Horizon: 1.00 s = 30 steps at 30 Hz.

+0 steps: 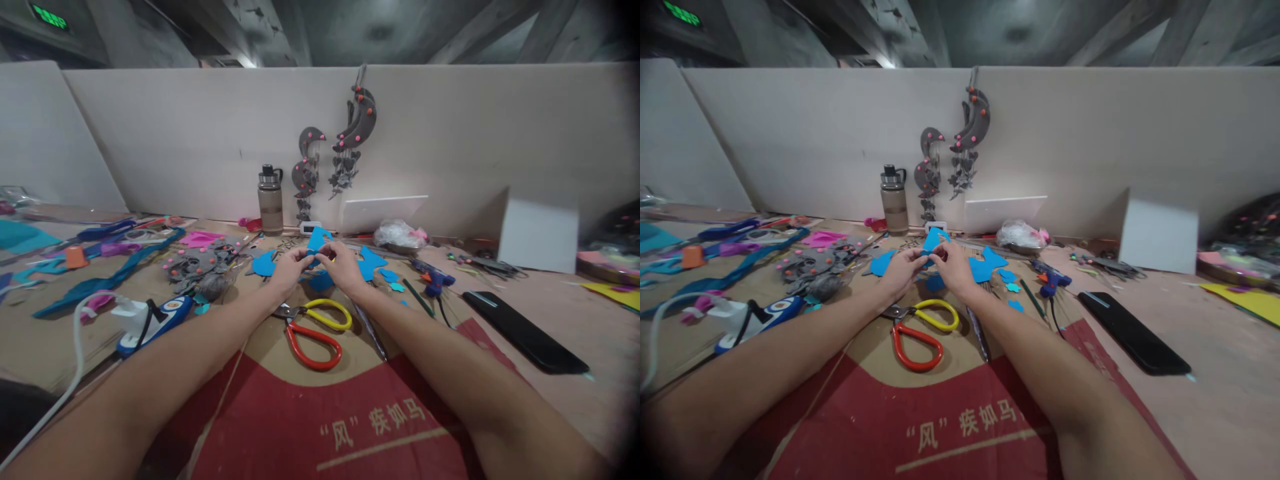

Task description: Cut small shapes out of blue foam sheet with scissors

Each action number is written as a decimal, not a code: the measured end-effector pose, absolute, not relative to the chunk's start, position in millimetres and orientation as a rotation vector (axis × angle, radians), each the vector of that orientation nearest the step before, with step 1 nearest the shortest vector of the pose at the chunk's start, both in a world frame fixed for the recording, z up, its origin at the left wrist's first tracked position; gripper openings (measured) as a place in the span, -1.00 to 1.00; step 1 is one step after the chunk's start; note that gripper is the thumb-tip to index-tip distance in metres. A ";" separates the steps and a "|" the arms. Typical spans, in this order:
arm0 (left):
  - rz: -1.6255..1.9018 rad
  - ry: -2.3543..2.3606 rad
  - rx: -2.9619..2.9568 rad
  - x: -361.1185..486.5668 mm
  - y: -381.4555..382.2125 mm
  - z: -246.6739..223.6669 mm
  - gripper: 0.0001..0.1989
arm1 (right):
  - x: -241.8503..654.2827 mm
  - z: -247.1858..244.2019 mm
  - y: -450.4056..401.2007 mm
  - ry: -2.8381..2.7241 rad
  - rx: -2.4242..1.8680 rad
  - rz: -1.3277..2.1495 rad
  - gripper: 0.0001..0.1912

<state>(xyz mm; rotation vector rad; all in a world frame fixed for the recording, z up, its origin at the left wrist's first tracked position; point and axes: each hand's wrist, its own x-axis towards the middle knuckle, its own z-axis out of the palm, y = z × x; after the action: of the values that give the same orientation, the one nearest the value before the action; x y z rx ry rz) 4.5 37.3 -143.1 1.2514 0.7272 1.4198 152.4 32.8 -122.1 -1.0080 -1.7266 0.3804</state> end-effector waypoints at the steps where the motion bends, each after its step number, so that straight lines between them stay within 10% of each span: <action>1: 1.409 0.724 1.269 5.0 36.8 -142.7 -0.75 | 152.9 -122.5 33.5 -1.719 -1.011 0.387 -0.92; 10: 1.422 0.748 1.115 7.3 26.0 -132.9 -0.30 | 158.5 -121.3 44.3 -1.425 -1.033 0.415 -0.92; 18: 1.471 0.836 0.901 4.4 32.2 -134.7 -0.78 | 158.6 -118.0 43.7 -1.321 -0.980 0.672 -0.91; 30: 1.344 0.791 0.970 8.9 27.8 -134.4 -0.71 | 156.9 -122.5 42.9 -1.441 -0.935 0.728 -0.77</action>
<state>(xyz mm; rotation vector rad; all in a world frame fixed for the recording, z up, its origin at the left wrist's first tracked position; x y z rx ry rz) 8.9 27.8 -134.4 0.9699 0.7910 1.3445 156.9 42.9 -122.5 -0.9348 -1.4410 0.7280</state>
